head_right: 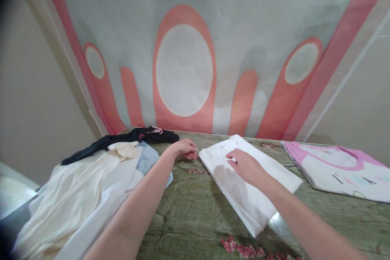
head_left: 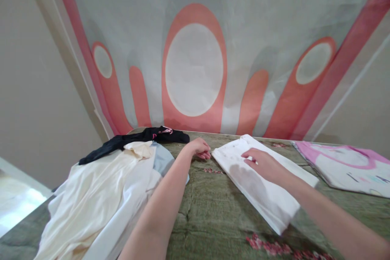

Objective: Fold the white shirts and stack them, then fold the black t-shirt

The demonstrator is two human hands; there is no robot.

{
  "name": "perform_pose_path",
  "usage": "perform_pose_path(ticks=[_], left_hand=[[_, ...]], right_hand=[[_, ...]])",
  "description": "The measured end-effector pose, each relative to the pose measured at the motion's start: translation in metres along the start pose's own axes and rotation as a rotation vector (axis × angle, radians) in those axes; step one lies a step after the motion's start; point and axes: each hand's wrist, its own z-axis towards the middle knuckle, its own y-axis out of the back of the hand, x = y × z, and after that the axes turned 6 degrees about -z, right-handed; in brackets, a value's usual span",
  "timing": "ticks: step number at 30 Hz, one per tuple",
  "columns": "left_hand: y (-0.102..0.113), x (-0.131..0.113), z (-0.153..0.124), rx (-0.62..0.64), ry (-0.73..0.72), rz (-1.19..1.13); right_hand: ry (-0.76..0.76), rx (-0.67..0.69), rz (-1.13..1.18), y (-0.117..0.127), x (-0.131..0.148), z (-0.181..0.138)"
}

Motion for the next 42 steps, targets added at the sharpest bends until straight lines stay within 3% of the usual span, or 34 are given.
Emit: perform_pose_path(ticks=[3,8,13,21,30,38,42], left_hand=[[0.0,0.003,0.001,0.023,0.023,-0.029],[0.004,0.005,0.003,0.043,0.012,-0.063],[0.002,0.006,0.005,0.09,0.056,-0.093],[-0.007,0.001,0.0,0.123,0.079,-0.131],[-0.004,-0.001,-0.001,0.143,0.071,-0.123],[-0.003,-0.005,-0.003,0.188,-0.01,-0.169],[-0.005,-0.006,-0.006,0.276,-0.145,-0.231]], right_hand=[[0.108,0.034,0.087,-0.015,0.037,0.046],[0.125,0.103,0.152,-0.044,0.047,0.088],[0.119,0.09,0.186,-0.058,0.039,0.084],[0.146,0.026,0.244,-0.06,0.027,0.075],[0.139,-0.036,0.257,-0.067,0.032,0.071],[0.088,-0.092,0.286,-0.044,0.037,0.069],[0.088,-0.128,0.358,-0.035,0.036,0.067]])
